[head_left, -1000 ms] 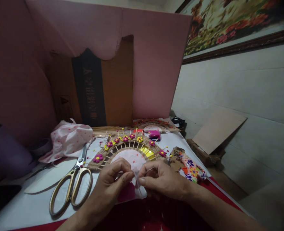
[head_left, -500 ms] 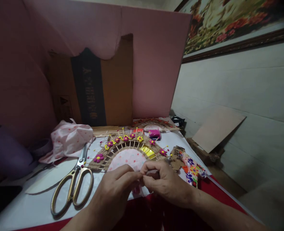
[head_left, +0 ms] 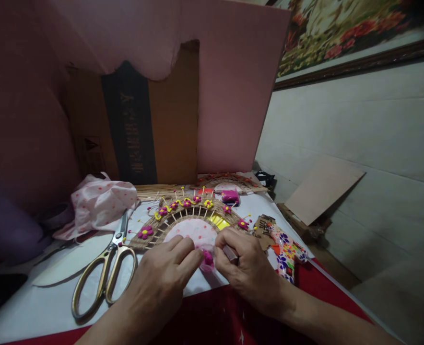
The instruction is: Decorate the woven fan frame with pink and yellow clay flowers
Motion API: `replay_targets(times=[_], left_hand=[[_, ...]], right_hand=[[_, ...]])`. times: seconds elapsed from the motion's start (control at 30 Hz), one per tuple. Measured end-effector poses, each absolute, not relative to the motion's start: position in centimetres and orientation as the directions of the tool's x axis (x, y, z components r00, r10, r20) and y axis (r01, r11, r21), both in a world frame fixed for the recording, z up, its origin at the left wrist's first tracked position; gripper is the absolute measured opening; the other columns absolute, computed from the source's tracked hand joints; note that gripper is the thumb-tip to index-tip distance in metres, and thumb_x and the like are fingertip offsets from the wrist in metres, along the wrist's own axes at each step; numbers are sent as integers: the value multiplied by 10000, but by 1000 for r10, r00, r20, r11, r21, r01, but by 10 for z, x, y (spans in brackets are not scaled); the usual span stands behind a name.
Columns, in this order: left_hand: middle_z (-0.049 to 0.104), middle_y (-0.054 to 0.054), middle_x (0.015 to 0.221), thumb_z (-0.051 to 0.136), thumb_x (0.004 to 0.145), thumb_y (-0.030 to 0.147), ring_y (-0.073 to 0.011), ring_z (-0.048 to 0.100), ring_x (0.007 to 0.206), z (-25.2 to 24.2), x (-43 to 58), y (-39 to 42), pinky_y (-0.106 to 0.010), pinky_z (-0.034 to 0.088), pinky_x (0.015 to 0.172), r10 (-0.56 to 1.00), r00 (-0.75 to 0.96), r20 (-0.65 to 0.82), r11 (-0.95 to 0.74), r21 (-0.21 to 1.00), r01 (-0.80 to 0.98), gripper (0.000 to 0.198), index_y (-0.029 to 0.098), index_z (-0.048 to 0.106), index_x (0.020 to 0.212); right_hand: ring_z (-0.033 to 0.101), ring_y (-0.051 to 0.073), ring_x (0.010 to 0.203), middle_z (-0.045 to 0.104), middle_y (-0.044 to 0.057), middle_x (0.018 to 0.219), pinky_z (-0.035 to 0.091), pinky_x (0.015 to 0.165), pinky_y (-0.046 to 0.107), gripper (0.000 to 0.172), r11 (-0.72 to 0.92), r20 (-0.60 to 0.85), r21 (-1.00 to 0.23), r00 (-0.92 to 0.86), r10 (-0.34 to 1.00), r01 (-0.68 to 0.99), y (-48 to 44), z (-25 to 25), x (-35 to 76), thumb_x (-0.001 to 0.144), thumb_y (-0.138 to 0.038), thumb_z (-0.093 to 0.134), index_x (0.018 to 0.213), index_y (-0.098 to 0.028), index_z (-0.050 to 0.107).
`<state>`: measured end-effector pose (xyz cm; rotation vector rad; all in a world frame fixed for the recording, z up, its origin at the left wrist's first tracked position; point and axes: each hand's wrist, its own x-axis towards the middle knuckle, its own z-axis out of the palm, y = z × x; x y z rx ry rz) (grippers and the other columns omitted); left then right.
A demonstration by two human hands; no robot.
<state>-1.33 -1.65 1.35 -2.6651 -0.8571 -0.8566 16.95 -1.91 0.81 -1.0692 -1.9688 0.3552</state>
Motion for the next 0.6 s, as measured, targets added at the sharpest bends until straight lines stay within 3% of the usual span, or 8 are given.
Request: replay_targets(times=[0.07,0.17,0.3,0.4,0.6], left_hand=[[572,-33,662,382,864,62,-161,511,566,16,-15,-17,-264,390,485,483,636,601,-815,44,578,243,163,591,792],[629,-14,710,488,842,78,-128,575,605,21,-14,-23,-221,450,539,543,523,657,-811,247,531,158,177,606,879],[674,45,690,563,814,90,-78,622,611,24,-6,-34,-138,469,588,637,368,677,-760,473,446,121,205,589,788],[695,34,707,502,861,126,-84,639,608,20,1,-37,-142,464,563,585,407,702,-800,417,431,131,204,586,798],[649,16,609,458,892,175,-92,567,449,9,-1,-33,-188,387,440,534,446,718,-782,218,584,130,175,540,792]], right_hand=[[424,105,573,496,-8,643,302,563,243,110,608,548,-575,-294,783,547,-20,9,170,762,-100,473,671,-161,479],[442,111,586,507,1,650,318,570,242,118,631,553,-554,-325,767,543,-22,9,169,774,-111,480,667,-159,494],[470,109,588,537,6,648,328,564,232,102,643,539,-575,-357,763,506,-27,7,167,756,-87,490,683,-150,524],[480,106,582,558,9,653,328,553,225,98,639,526,-594,-365,768,489,-29,9,166,744,-71,490,708,-143,546],[465,103,560,543,-2,616,332,542,219,108,564,434,-668,-361,825,486,-31,15,166,751,-87,485,691,-147,551]])
